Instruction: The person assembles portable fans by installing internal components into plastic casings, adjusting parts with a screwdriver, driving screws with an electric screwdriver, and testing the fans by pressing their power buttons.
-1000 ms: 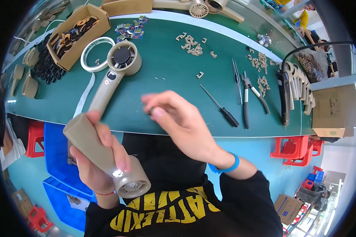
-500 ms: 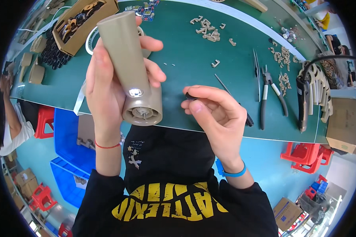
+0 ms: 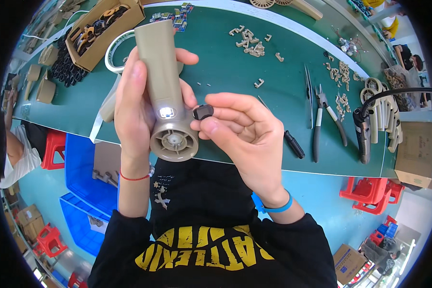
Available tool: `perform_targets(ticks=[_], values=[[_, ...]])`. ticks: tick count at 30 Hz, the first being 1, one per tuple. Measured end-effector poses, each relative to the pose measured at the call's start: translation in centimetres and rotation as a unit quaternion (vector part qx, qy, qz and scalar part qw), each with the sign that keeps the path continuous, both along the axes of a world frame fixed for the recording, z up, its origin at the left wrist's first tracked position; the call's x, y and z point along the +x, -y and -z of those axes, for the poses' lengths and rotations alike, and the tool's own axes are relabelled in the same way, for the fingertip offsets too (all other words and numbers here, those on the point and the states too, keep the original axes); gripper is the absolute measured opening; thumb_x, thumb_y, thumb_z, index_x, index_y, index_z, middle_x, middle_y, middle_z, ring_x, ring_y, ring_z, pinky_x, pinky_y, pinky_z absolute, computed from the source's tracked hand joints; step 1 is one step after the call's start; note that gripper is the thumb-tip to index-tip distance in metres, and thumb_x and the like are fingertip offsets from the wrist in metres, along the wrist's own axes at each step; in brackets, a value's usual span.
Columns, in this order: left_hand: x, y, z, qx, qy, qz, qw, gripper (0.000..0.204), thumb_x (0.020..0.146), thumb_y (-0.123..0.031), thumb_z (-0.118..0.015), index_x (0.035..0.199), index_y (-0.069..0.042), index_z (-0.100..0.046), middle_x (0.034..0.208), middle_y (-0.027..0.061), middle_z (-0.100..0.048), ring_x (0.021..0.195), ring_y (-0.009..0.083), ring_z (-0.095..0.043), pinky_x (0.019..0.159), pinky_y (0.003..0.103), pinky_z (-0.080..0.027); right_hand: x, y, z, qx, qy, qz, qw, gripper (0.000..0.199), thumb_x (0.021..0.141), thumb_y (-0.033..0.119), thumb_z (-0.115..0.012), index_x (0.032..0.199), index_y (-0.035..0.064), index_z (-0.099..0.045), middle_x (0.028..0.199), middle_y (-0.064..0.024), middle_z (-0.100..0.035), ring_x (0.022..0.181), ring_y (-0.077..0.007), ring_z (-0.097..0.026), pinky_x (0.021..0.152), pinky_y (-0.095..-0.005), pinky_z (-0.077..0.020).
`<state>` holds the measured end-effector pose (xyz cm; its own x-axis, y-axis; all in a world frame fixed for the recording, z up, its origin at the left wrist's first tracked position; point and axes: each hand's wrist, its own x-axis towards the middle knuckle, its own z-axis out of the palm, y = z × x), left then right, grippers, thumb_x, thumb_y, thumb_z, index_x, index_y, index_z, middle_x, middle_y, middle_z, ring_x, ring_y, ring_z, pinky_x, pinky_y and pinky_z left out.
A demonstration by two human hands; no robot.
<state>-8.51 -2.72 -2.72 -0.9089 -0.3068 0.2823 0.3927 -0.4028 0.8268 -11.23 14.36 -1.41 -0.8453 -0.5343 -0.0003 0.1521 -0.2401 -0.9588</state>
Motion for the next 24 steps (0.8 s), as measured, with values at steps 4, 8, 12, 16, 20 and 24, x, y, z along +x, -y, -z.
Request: perform_targets(ticks=[4,8,12,16,20,24], values=[[-0.1,-0.3,0.0,0.004,0.005,-0.002,1.0,0.043,0.104,-0.034,-0.036,0.131,0.0,-0.042,0.107,0.0162,-0.061,0.066,0.0162,-0.064,0.06,0.025,-0.053,-0.1,0.1,0.1,-0.005,0.0,-0.006,1.0,0.03,0.088,-0.01,-0.061,0.117,-0.0082,-0.055,0.1,-0.0158,-0.067,0.093,-0.0234,-0.07,0.08,-0.0288,-0.059],[0.1,-0.2,0.4,0.001,0.001,0.008,1.0,0.044,0.104,-0.034,-0.036,0.133,-0.001,-0.04,0.103,0.0158,-0.062,0.066,0.0159,-0.064,0.06,0.025,-0.053,-0.1,0.3,0.2,-0.006,0.007,-0.008,1.0,0.028,0.088,-0.01,-0.061,0.115,-0.0072,-0.055,0.099,-0.0154,-0.068,0.091,-0.0222,-0.07,0.077,-0.0278,-0.0589],[-0.1,-0.4,0.6,0.019,-0.008,-0.003,1.0,0.046,0.104,-0.035,-0.037,0.135,-0.001,-0.04,0.098,0.0147,-0.062,0.066,0.015,-0.063,0.058,0.024,-0.052,-0.5,0.5,0.4,-0.012,-0.005,-0.008,1.0,0.025,0.088,-0.009,-0.062,0.112,-0.0052,-0.059,0.101,-0.0137,-0.068,0.089,-0.017,-0.067,0.076,-0.026,-0.0557],[-0.4,-0.4,0.7,0.025,-0.019,0.003,0.999,0.046,0.104,-0.035,-0.037,0.135,-0.002,-0.039,0.096,0.0135,-0.062,0.066,0.0139,-0.062,0.058,0.023,-0.05,-1.0,0.5,-0.2,0.066,-0.146,-0.012,0.987,0.019,0.086,-0.01,-0.063,0.104,-0.0023,-0.066,0.099,-0.0109,-0.067,0.088,-0.014,-0.062,0.078,-0.0254,-0.0531],[-0.4,-0.5,0.3,0.017,0.002,-0.014,1.0,0.052,0.097,-0.033,-0.04,0.136,0.001,-0.035,0.103,0.0192,-0.06,0.064,0.0175,-0.062,0.056,0.025,-0.05,-1.7,1.1,-2.5,0.15,-0.258,-0.039,0.954,0.019,0.081,-0.01,-0.068,0.099,-0.002,-0.069,0.097,-0.0084,-0.068,0.086,-0.0145,-0.066,0.077,-0.0267,-0.0545],[-0.4,-0.5,0.7,0.001,-0.019,-0.02,1.0,0.06,0.092,-0.032,-0.043,0.14,0.002,-0.032,0.107,0.0193,-0.06,0.07,0.0162,-0.061,0.062,0.025,-0.05,-2.7,1.7,-3.1,0.207,-0.391,-0.075,0.894,0.019,0.076,-0.01,-0.071,0.092,0.0007,-0.07,0.095,-0.01,-0.068,0.084,-0.0179,-0.068,0.075,-0.0261,-0.055]])
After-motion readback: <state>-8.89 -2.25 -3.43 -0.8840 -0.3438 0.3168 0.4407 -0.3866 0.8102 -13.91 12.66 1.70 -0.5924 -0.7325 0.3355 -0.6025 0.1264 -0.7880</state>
